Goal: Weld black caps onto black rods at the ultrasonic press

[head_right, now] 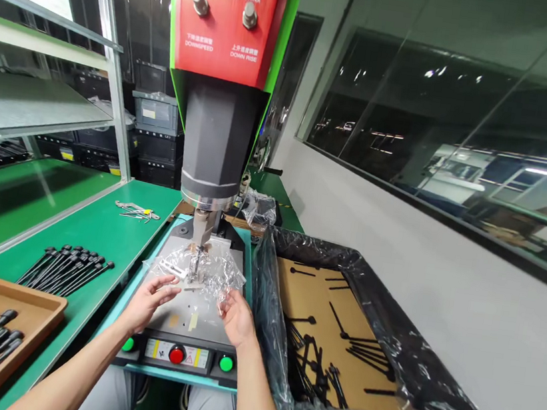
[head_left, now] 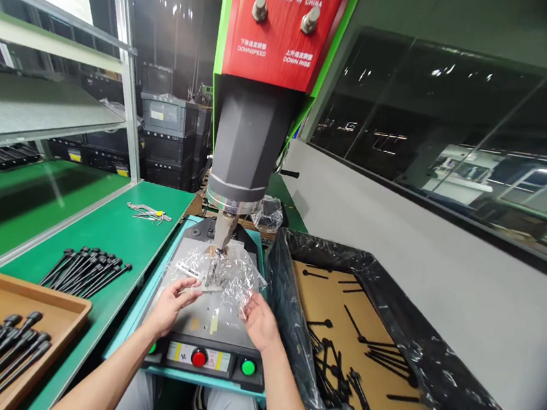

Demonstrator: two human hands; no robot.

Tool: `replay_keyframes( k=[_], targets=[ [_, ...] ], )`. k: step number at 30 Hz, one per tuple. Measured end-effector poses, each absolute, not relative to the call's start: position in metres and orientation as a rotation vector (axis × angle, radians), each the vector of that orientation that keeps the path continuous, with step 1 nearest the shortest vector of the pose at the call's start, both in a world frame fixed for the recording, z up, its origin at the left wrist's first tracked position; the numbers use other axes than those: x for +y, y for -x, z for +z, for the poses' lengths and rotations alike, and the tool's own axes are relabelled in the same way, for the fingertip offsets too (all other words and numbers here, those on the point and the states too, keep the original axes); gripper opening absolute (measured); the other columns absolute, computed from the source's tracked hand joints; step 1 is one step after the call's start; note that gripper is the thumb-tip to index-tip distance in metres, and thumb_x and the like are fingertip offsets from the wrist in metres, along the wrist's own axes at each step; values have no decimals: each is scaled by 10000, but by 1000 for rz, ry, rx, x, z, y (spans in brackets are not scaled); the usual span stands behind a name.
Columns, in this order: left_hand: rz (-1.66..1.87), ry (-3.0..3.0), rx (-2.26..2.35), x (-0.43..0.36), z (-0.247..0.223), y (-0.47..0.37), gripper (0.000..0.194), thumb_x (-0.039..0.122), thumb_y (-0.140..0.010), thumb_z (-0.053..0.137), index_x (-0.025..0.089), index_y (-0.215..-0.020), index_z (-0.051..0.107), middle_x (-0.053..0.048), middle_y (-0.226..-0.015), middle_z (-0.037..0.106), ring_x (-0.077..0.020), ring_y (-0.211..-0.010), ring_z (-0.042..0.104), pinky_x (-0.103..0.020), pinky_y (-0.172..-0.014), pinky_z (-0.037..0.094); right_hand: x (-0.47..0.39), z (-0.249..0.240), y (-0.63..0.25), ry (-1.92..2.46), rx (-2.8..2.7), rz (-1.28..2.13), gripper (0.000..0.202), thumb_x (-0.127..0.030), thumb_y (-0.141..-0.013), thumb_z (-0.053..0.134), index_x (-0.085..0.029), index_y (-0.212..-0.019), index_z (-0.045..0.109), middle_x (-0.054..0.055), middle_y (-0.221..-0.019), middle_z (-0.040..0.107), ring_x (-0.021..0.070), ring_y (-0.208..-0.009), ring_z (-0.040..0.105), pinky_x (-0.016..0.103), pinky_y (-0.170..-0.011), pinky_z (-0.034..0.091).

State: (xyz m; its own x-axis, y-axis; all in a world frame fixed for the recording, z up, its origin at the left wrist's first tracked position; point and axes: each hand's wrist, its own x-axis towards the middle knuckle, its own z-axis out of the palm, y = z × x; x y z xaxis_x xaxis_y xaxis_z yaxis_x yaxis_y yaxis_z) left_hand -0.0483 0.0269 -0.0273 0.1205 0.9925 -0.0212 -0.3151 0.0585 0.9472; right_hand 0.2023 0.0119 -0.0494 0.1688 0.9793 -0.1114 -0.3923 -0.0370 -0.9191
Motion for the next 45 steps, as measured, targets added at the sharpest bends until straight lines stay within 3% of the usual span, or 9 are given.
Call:
replay_keyframes(
  k=[4,7,10,14,27,31,35,39,45],
  targets=[
    [1259,-798,767,16,-11,43,432,259,-683,770,188,-1084,626,-86,-1067,674,-178,-803,691,-369,-857,531,7,-56,-174,1068,-914,1237,395,-580,-685,597,-202,-792,634,18,-638,618,119,-421,453,211,-359,296],
    [1255,-714,693,12,-2,41,412,223,-677,772,187,-1062,629,-84,-1142,647,-162,-797,689,-342,-829,545,26,-48,-144,1120,-1013,1121,360,-505,-674,646,-190,-848,649,12,-618,610,143,-454,481,245,-397,361],
    [1249,-696,685,11,2,41,394,235,-696,760,180,-1062,628,-99,-1181,633,-180,-833,692,-346,-833,544,56,-23,-126,1150,-1105,893,359,-482,-738,610,-197,-950,661,58,-835,651,218,-765,591,330,-673,485],
    [1236,-730,699,13,2,41,406,265,-707,750,185,-1084,624,-103,-1208,625,-180,-848,690,-349,-858,528,89,10,-123,1228,-1258,626,320,-396,-749,635,-220,-1013,679,82,-1071,595,277,-1054,511,406,-975,358],
    [1244,-784,737,21,4,37,407,268,-706,747,169,-1082,626,-123,-1224,615,-190,-863,685,-340,-847,517,92,26,-129,1273,-1181,636,213,-351,-664,651,-195,-808,632,65,-936,610,264,-985,536,378,-921,390],
    [1230,-794,815,18,1,35,445,271,-666,768,167,-1076,629,-120,-1166,636,-182,-836,682,-360,-870,507,45,-7,-138,1269,-1027,861,327,-495,-656,632,-203,-791,574,50,-794,630,219,-729,582,331,-646,468],
    [1159,-878,921,13,-5,38,453,316,-647,771,181,-1058,633,-120,-1194,620,-206,-911,670,-363,-887,496,-28,-42,-147,1290,-926,1258,344,-518,-660,625,-187,-697,539,25,-599,601,114,-410,452,211,-359,273],
    [1065,-923,999,-6,-12,47,270,323,-613,783,151,-792,675,-132,-1197,623,-265,-1060,605,-333,-847,491,-79,-45,-148,1162,-878,1869,296,-396,-646,703,-161,-758,562,25,-616,633,66,-373,434,162,-341,235],
    [856,-1082,942,-63,-8,56,336,414,-625,764,164,-839,695,-82,-869,704,-226,-781,647,-351,-746,493,-76,3,-125,877,-1026,1416,344,-412,-696,757,-167,-876,598,2,-708,623,100,-525,544,207,-486,429]
  ],
)
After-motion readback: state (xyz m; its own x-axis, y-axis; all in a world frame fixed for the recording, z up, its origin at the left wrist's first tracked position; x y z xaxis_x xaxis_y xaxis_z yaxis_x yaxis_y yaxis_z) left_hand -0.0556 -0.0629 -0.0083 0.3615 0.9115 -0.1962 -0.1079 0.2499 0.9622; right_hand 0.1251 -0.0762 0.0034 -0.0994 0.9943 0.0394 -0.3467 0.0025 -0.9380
